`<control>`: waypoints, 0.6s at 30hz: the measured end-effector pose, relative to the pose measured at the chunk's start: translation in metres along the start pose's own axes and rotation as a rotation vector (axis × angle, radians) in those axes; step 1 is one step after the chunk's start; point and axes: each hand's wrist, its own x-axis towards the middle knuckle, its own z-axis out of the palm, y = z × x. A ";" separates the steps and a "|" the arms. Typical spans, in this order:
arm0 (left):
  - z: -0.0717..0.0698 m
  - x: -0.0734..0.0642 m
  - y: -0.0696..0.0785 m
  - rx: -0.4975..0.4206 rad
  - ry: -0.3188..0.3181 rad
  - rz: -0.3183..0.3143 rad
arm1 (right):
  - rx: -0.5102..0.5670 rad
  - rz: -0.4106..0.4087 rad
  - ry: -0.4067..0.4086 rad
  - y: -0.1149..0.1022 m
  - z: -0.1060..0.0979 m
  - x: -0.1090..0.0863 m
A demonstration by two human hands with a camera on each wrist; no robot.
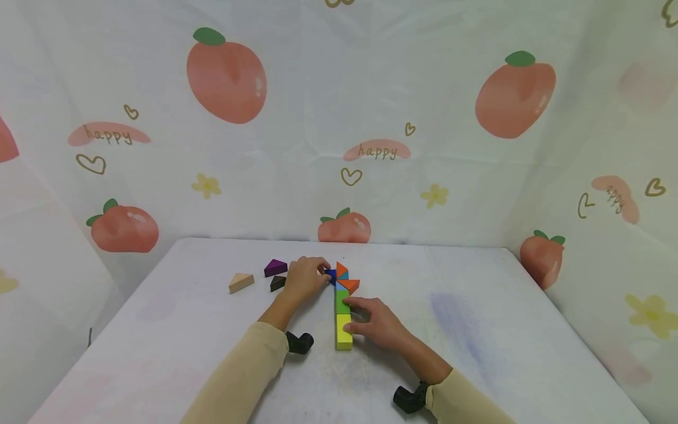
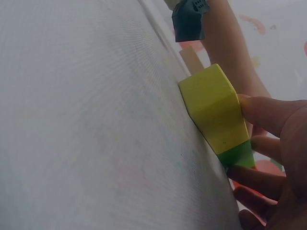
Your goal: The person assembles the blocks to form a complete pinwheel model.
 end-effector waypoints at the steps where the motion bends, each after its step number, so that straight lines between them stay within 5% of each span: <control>1: 0.000 0.000 0.000 -0.004 -0.002 0.000 | -0.003 0.002 0.000 0.000 0.000 0.000; 18: 0.003 -0.002 0.000 -0.022 -0.018 -0.028 | -0.005 -0.013 0.014 0.001 0.000 -0.001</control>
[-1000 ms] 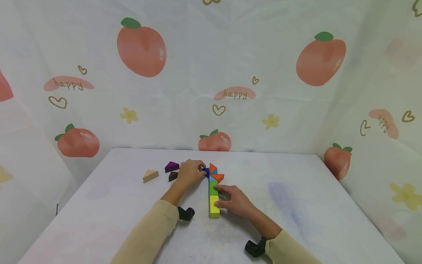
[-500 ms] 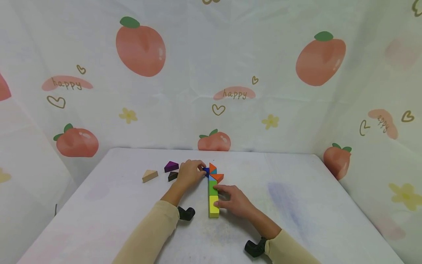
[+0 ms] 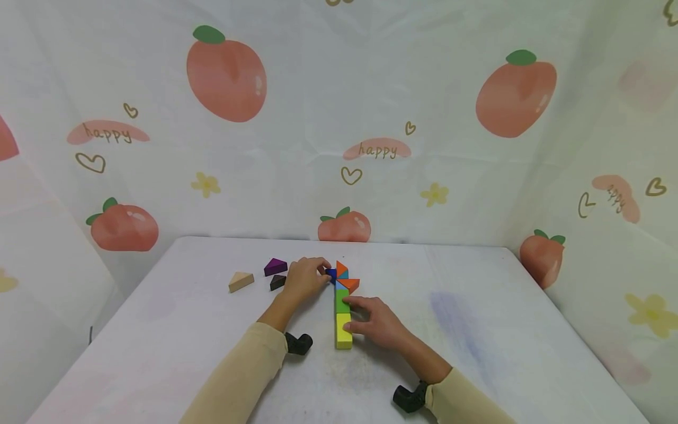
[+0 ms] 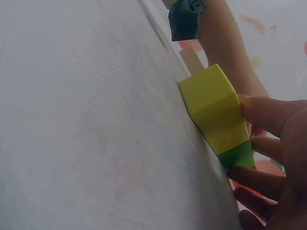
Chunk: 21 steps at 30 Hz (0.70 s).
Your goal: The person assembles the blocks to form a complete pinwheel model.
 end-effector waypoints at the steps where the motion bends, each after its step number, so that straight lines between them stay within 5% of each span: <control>1: 0.000 0.000 0.000 0.000 0.000 0.000 | 0.001 0.000 0.000 0.000 0.000 0.000; 21: -0.017 -0.001 -0.005 0.015 0.013 0.034 | 0.009 0.053 -0.006 -0.006 -0.001 -0.001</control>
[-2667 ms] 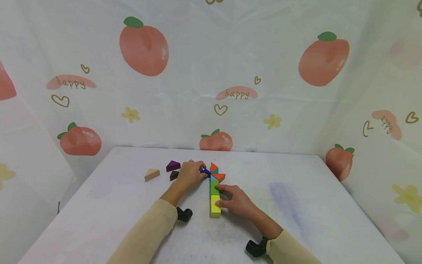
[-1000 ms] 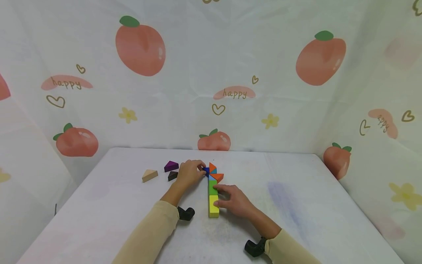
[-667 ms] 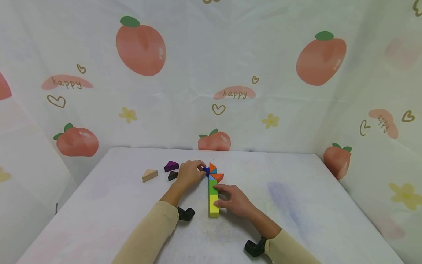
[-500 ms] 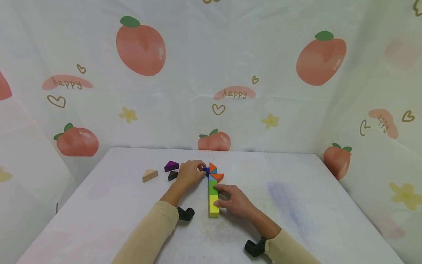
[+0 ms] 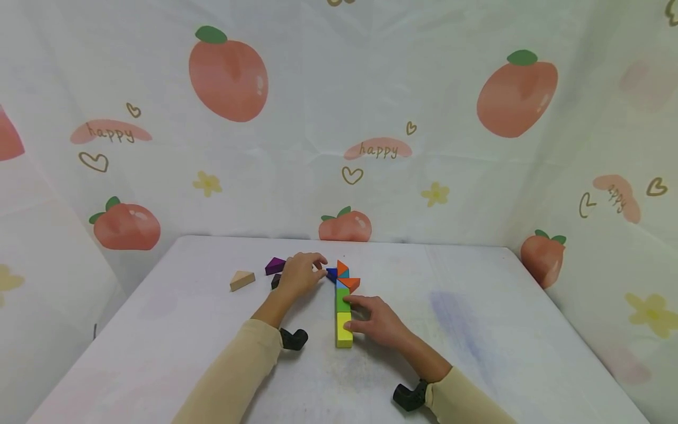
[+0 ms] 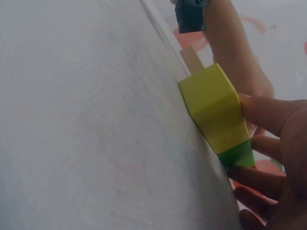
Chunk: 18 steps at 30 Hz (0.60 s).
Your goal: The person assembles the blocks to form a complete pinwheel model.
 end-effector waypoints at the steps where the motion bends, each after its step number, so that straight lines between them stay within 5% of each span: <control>1: -0.002 0.000 -0.001 -0.003 0.002 0.001 | 0.001 0.000 0.000 0.000 0.000 0.000; 18: -0.031 0.008 -0.029 0.088 0.072 0.030 | 0.012 -0.009 -0.003 0.002 0.000 0.000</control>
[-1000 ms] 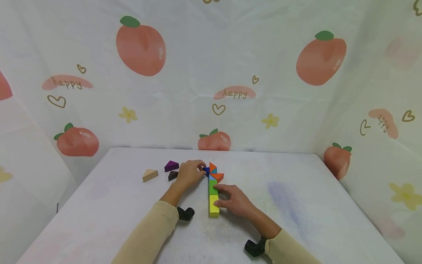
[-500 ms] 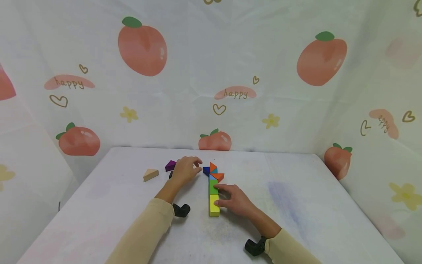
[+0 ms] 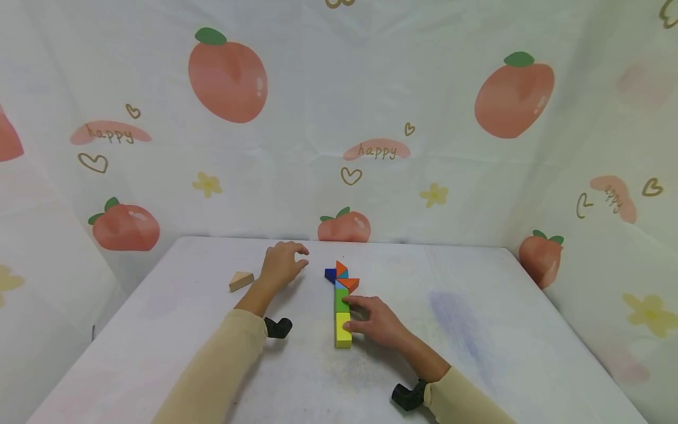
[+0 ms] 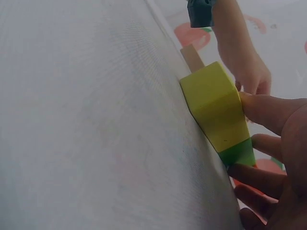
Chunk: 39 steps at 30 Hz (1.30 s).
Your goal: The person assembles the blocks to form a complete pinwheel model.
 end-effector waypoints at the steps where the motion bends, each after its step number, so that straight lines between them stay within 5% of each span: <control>1: -0.001 0.000 -0.002 0.002 0.002 -0.006 | 0.001 -0.002 0.001 0.000 0.000 0.000; 20: -0.016 -0.008 -0.033 0.056 -0.068 -0.166 | -0.017 0.006 0.009 0.002 0.001 0.000; 29: -0.013 -0.015 -0.056 0.076 -0.084 -0.189 | -0.010 -0.018 -0.001 0.002 0.000 0.000; 39: -0.012 -0.022 -0.062 0.036 -0.088 -0.202 | -0.005 0.012 -0.004 0.000 0.001 -0.001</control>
